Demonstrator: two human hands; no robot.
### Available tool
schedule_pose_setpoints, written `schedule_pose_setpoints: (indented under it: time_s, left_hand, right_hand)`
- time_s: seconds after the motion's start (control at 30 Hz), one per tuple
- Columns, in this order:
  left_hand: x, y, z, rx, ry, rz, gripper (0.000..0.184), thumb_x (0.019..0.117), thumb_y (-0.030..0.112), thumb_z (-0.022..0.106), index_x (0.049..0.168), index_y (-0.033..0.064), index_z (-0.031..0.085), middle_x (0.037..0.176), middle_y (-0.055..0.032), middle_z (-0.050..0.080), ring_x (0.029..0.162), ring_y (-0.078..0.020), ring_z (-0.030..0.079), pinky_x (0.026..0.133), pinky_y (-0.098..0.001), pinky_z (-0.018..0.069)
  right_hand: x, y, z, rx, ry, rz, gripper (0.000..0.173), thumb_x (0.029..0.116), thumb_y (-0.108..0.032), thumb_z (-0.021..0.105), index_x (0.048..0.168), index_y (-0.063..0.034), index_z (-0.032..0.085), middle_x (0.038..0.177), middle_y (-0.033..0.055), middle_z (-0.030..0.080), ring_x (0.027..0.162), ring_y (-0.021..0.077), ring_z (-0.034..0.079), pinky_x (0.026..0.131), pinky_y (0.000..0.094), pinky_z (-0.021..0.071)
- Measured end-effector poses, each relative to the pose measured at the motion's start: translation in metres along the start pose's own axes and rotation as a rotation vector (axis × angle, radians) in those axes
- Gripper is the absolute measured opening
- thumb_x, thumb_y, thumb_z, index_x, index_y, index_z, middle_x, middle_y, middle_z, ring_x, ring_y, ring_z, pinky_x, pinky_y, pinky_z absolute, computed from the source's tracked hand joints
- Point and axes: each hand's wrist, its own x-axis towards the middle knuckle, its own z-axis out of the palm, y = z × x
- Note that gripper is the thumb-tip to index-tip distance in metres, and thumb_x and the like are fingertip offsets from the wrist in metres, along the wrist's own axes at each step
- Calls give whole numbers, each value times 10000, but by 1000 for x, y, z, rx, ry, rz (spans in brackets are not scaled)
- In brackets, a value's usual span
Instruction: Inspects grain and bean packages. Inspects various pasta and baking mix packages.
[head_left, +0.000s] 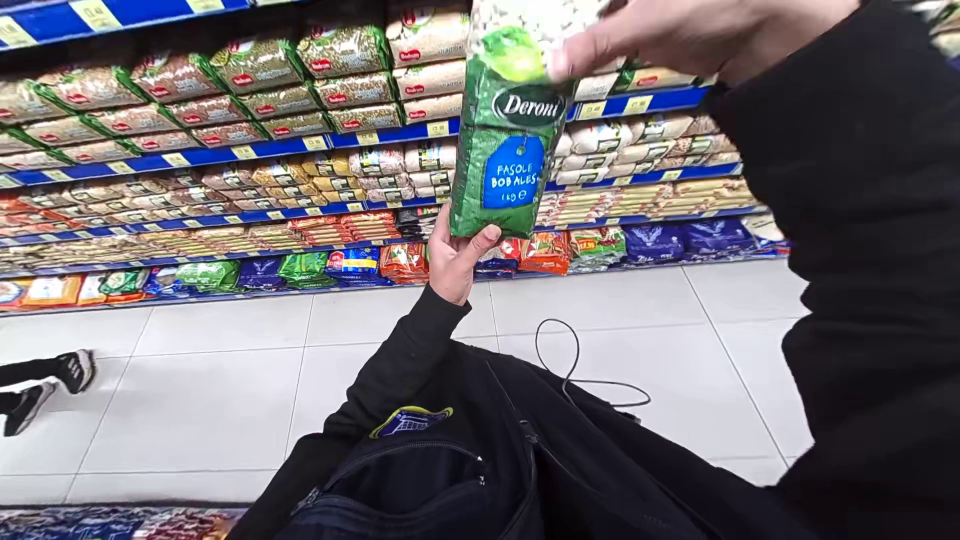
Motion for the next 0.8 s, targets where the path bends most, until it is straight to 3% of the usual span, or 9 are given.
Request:
schedule_pose_setpoints:
  time_s: [0.1,0.2,0.33,0.4,0.5,0.57,0.67,0.8]
  left_hand:
    - [15,-3,-6,85,-12,64,780,860,157,818,1446,-80,361,1227,-204,651,1068,-295,701,926,-487,609]
    - [37,-2,-10,128,-67,139,823,847,161,832,1451,-96,335,1251,-178,653,1087,-257,701,916,-454,617]
    - [85,1,-17,74,-136,204,883,833,26,809,1529,-77,275,1383,-183,580,1197,-243,651,1016,-425,570]
    - [119,5,-16,40,-109,220,854,866,10,761,1546,-54,247,1396,-211,557,1201,-271,645,1007,-443,571]
    - [159,22,-18,49,-71,186,828,941,88,707,1575,-46,191,1401,-271,553,1212,-362,641,1020,-499,561]
    - [168,35,-27,98,-132,168,735,987,103,657,1559,-64,226,1393,-273,575,1214,-383,643,1015,-514,562]
    - [166,52,-48,144,-221,110,639,993,190,669,1493,-76,373,1341,-258,624,1166,-380,672,985,-507,583]
    - [173,68,-89,72,-346,24,531,984,159,685,1424,-53,476,1190,-239,699,1040,-353,726,889,-474,622]
  right_hand:
    - [0,-20,16,-15,87,65,715,769,-270,852,1399,-150,537,1191,63,693,986,177,721,771,344,652]
    - [7,-22,15,-93,226,28,800,644,-281,909,1362,-147,583,1161,57,703,976,171,719,746,349,651]
    - [8,-24,12,-117,413,-145,791,623,-211,925,1344,-159,604,1169,15,718,976,133,722,756,300,646]
    - [18,-30,7,-201,487,-284,785,631,-186,934,1336,-145,591,1191,1,695,1019,106,700,838,278,629]
    - [53,-40,-9,-414,574,-526,784,670,-221,925,1339,-35,561,1245,54,663,1125,106,651,982,285,569]
    - [85,-47,-24,-496,620,-637,759,700,-230,924,1325,8,565,1253,98,656,1157,140,641,1018,317,551]
    - [138,-56,-47,-527,684,-670,752,709,-187,908,1338,6,544,1259,110,652,1162,151,647,1021,322,557]
    - [213,-57,-71,-626,759,-715,742,734,-177,897,1362,6,546,1285,148,640,1193,182,633,1041,353,535]
